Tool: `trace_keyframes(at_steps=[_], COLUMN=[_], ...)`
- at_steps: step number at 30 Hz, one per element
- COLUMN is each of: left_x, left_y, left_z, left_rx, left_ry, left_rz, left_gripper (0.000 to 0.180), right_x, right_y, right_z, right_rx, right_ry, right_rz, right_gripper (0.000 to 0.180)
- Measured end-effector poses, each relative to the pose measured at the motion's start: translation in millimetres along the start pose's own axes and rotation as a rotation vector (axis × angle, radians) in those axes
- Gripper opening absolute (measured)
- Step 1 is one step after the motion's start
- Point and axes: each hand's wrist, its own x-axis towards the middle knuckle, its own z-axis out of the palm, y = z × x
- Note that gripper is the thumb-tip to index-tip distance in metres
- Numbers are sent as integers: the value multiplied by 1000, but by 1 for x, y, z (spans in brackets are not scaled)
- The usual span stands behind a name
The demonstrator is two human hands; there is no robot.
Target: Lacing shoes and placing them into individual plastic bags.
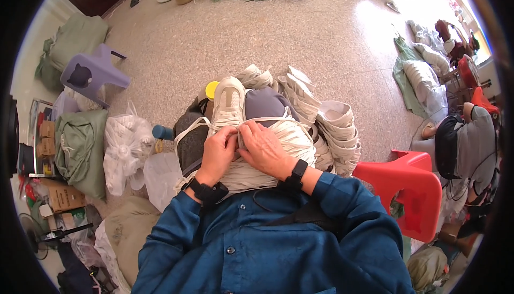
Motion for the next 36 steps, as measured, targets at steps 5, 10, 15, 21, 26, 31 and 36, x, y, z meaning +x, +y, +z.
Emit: trace_keyframes(at_steps=[5,10,15,21,26,31,36], left_x=[1,-25,-59,-45,-18,4,10], left_y=[10,-1,-14,2,9,10,9], left_z=[-16,-127,-169,-115,-77,-54,-51], left_rx=[501,617,643,506,560,692,757], left_ry=[28,212,63,106,125,31,4], left_rz=[103,-77,-141,66,371,448,455], left_gripper=[9,5,5,16,18,19,17], right_x=[1,-1,6,23,15,3,8], right_y=[1,5,-1,23,12,2,5], right_z=[3,2,-5,-6,-12,-5,0], right_rx=[-21,-25,16,-187,-1,160,-104], right_ry=[-2,55,140,244,77,-35,42], right_rz=[0,-31,-41,-74,-56,19,-107], right_gripper=[45,44,34,15,4,17,26])
